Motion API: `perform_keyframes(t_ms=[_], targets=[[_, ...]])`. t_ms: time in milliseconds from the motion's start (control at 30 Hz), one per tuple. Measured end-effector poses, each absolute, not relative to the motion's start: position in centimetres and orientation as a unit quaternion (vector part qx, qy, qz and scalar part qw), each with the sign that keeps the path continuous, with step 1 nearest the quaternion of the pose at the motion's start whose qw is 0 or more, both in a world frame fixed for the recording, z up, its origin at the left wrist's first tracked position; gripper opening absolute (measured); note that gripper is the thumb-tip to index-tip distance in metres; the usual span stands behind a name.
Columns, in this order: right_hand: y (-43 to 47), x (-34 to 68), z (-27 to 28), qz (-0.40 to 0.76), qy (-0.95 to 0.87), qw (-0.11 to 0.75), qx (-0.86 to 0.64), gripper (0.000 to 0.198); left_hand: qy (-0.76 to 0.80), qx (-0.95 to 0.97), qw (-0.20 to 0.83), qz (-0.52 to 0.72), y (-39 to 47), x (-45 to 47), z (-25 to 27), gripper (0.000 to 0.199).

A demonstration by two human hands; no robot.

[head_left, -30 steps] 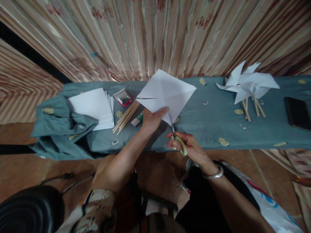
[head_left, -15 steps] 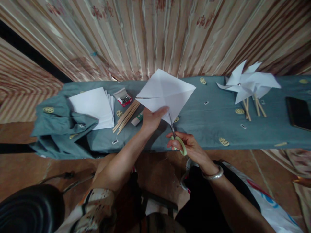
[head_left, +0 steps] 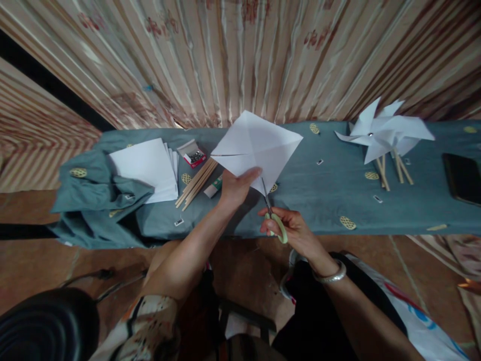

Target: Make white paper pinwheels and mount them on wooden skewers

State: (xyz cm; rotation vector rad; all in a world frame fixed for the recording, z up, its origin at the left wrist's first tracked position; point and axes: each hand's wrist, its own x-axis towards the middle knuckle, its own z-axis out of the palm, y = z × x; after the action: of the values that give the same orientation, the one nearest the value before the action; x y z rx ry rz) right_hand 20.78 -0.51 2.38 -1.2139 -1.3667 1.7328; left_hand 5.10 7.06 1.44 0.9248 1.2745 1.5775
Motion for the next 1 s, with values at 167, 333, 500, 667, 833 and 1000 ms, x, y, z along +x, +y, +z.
perform_keyframes(t_ms=[167, 333, 500, 667, 833, 1000], targets=[[-0.5, 20.55, 2.42, 0.666, -0.498, 0.31, -0.461, 0.045, 0.511, 0.377, 0.438, 0.637, 7.23, 4.99, 1.24, 0.045], [-0.39, 20.52, 2.38, 0.666, -0.492, 0.311, -0.467, 0.045, 0.508, 0.378, 0.435, 0.64, 7.19, 4.92, 1.29, 0.044], [-0.36, 20.59, 2.21, 0.668, -0.49, 0.299, -0.474, 0.041, 0.506, 0.37, 0.442, 0.642, 7.17, 4.9, 1.31, 0.041], [-0.47, 20.54, 1.83, 0.672, -0.47, 0.315, -0.479, 0.041, 0.504, 0.369, 0.446, 0.642, 7.25, 4.87, 1.11, 0.033], [-0.44, 20.53, 1.74, 0.669, -0.47, 0.316, -0.481, 0.04, 0.498, 0.37, 0.443, 0.647, 7.26, 4.87, 1.16, 0.028], [-0.38, 20.35, 2.09, 0.685, -0.437, 0.315, -0.491, 0.043, 0.5, 0.364, 0.443, 0.649, 7.26, 4.88, 1.22, 0.032]])
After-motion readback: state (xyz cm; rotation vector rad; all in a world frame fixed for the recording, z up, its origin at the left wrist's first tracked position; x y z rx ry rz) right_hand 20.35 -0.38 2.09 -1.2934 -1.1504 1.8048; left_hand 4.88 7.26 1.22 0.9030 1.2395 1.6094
